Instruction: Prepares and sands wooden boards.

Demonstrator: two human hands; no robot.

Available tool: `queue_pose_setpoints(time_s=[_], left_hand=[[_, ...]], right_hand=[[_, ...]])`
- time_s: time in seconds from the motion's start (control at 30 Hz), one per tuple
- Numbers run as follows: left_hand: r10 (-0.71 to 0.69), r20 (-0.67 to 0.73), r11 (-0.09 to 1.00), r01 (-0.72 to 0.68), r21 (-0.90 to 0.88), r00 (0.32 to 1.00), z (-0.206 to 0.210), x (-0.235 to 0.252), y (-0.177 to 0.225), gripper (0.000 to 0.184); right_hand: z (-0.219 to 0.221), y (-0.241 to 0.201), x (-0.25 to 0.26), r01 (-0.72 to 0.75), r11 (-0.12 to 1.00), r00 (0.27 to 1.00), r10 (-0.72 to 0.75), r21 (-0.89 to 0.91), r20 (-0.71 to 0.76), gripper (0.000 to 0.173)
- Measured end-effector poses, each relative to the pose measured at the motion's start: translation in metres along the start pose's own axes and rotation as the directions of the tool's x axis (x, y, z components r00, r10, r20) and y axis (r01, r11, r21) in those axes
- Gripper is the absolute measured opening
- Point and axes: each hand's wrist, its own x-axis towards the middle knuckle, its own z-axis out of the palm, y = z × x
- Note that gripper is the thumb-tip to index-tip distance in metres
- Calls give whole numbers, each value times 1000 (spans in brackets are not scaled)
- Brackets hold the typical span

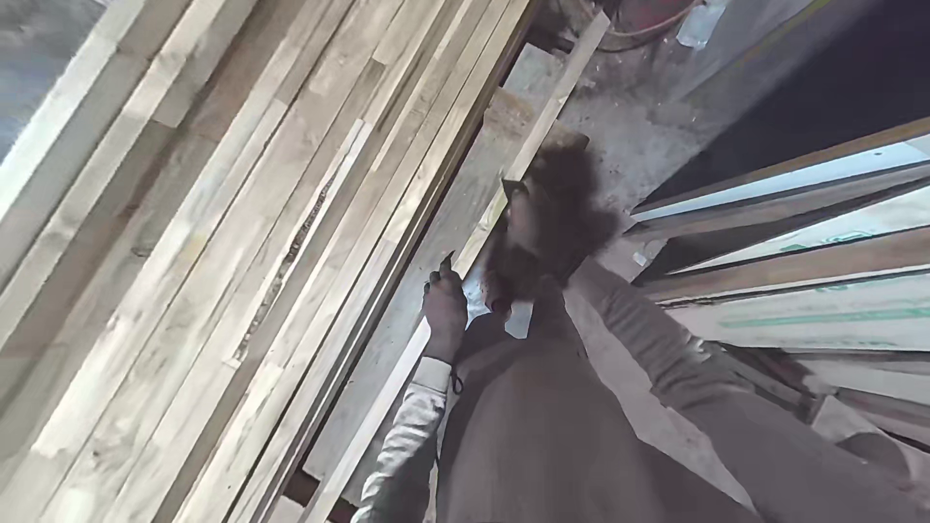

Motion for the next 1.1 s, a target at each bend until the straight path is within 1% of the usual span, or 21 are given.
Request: queue_pose_setpoints(time_s=[0.07,0.1,0.17,0.2,0.27,0.33,0.37,0.4,0.43,0.5,0.57,0.63,0.7,0.77,0.83,0.87,0.9,0.93,1.03,1.07,1.1], left_hand=[[9,-17,1000,-9,7,1000,2,2,1,40],[18,-30,1000,-18,15,999,5,0,1,38],[28,-55,999,-25,42,998,7,0,1,38],[17,-41,999,-15,49,999,5,3,-1,40],[-27,115,1000,25,16,993,-8,15,-8,47],[-14,301,995,43,-92,954,-19,32,-20,63],[24,359,982,46,-185,933,-19,42,-28,74],[78,391,958,40,-285,917,-17,51,-35,83],[151,411,921,22,-388,899,-14,58,-42,92],[222,451,885,16,-466,865,-14,68,-46,106],[223,464,886,20,-464,857,-14,70,-45,108],[231,465,891,6,-454,855,-13,70,-48,111],[190,468,899,38,-435,863,-16,70,-42,108],[116,470,925,77,-371,875,-13,66,-39,103],[59,482,940,115,-322,874,-9,58,-39,98],[39,481,942,128,-310,876,-9,58,-38,91],[20,475,946,138,-294,880,-7,56,-37,76],[3,480,950,147,-275,877,-9,55,-36,69],[-3,483,955,147,-259,876,-11,58,-35,72],[-17,493,958,155,-240,870,-9,58,-35,72],[-33,493,960,165,-226,869,-8,58,-35,71]], right_hand=[[32,-16,-50,122,992,993,-121,-30,15,29],[41,-22,-72,178,982,982,-173,-69,73,27],[47,-28,-100,223,972,953,-200,-76,229,35],[45,-24,-101,220,974,944,-199,-53,264,39],[34,-10,-90,193,981,962,-189,-3,199,42],[23,7,-63,192,979,981,-193,65,13,47],[21,16,-46,220,970,972,-210,98,-109,47],[24,24,-28,285,947,940,-246,146,-238,47],[31,32,-13,347,921,907,-280,180,-314,50],[52,43,0,395,901,885,-320,182,-338,57],[82,44,-12,376,914,906,-327,155,-270,59],[105,44,-40,330,943,933,-318,46,-166,57],[94,37,-58,224,974,970,-225,-29,-96,53],[63,29,-47,120,992,988,-116,37,-99,51],[41,32,-25,107,989,982,-90,98,-164,50],[38,33,-10,149,981,971,-122,121,-206,53],[38,29,-6,167,975,967,-133,145,-216,55],[40,19,-10,157,975,971,-124,156,-204,56],[73,-10,-49,134,977,984,-111,166,-143,50],[84,-13,-66,140,980,987,-126,145,-104,50],[85,-12,-78,141,983,990,-140,114,-15,51]])
